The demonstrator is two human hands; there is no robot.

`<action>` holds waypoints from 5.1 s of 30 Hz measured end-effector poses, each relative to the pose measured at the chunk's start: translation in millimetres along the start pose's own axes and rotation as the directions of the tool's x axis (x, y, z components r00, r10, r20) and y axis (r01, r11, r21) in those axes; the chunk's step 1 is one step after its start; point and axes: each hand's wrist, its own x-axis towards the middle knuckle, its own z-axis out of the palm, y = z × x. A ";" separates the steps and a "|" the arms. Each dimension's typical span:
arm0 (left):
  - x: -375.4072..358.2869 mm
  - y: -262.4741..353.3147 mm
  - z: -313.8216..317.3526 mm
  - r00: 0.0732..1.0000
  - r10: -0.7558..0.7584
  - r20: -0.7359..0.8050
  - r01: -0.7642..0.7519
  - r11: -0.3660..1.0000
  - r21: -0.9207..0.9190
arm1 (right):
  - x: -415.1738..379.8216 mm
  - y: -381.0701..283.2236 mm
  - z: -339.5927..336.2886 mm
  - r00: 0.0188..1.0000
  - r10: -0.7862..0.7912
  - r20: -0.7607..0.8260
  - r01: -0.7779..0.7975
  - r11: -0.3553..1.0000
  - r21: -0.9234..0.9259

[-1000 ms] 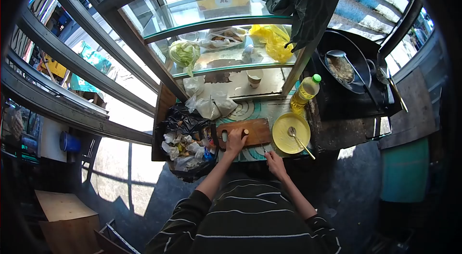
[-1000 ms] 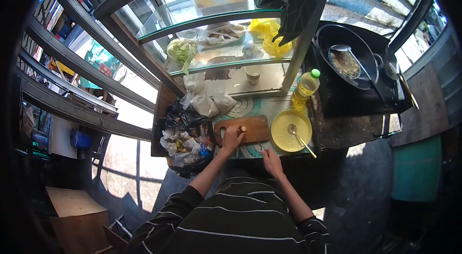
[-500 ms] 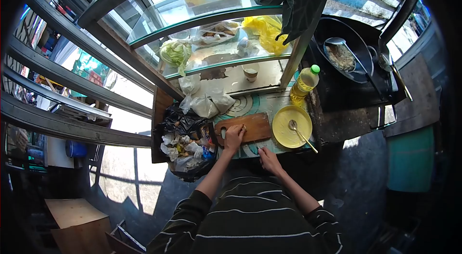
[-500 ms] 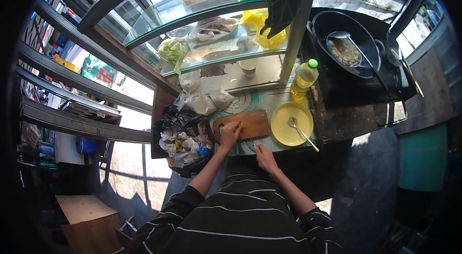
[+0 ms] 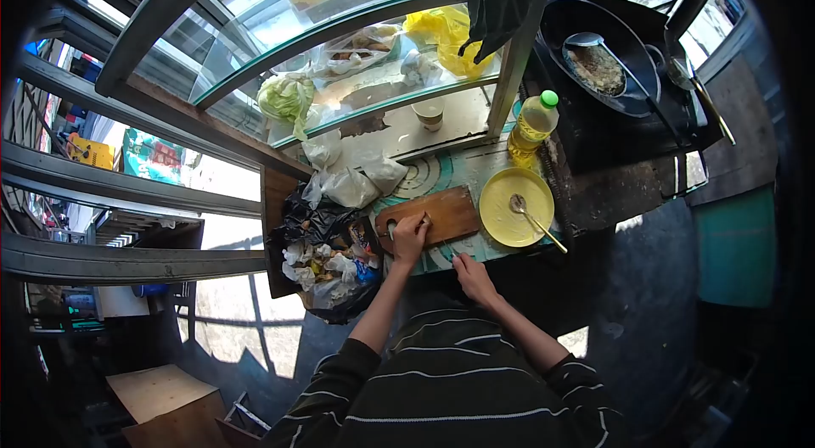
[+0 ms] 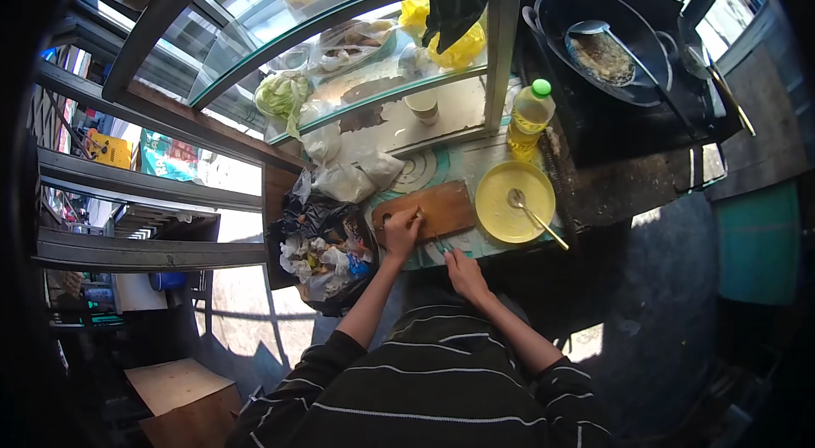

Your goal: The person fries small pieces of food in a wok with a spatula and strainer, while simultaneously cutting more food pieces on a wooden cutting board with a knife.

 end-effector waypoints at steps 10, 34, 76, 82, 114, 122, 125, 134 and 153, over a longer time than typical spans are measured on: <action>-0.8 -1.4 1.0 0.999 0.033 0.008 -0.033 0.998 0.057 | 5.6 -14.7 -6.4 1.000 -0.005 0.013 0.005 1.000 -0.004; -4.0 -1.2 5.3 0.998 0.057 0.001 -0.057 0.992 0.114 | 33.9 1.5 -4.1 0.981 -0.192 -0.038 0.191 0.981 -0.044; 2.6 -6.6 -13.7 0.979 0.109 0.169 -0.111 0.994 -0.001 | -2.4 27.2 -5.5 0.960 0.235 0.155 -0.281 0.832 0.478; -9.6 6.4 -2.0 0.998 -0.007 0.056 0.007 1.000 0.001 | -12.1 14.5 1.6 0.991 0.123 0.046 -0.131 0.945 0.300; -15.3 8.5 9.4 0.993 0.005 -0.114 0.007 0.995 0.099 | -24.6 3.3 -4.2 0.997 -0.015 -0.071 0.015 1.000 0.004; -15.5 7.2 9.3 0.993 0.015 -0.121 -0.003 0.996 0.094 | -22.5 3.1 -2.6 0.994 -0.053 -0.092 0.053 0.999 -0.003; -15.3 7.3 9.3 0.993 0.010 -0.117 0.001 0.995 0.095 | -20.8 2.9 -1.6 0.998 -0.013 -0.069 0.012 1.000 -0.021; -16.1 6.3 9.2 0.994 0.014 -0.111 -0.003 0.995 0.096 | -16.1 -5.0 -3.3 0.997 -0.009 -0.072 0.005 0.998 -0.058; -16.8 4.6 6.5 0.996 0.012 -0.083 -0.004 0.996 0.090 | 13.3 2.3 -1.9 0.997 -0.072 -0.028 0.072 0.997 -0.014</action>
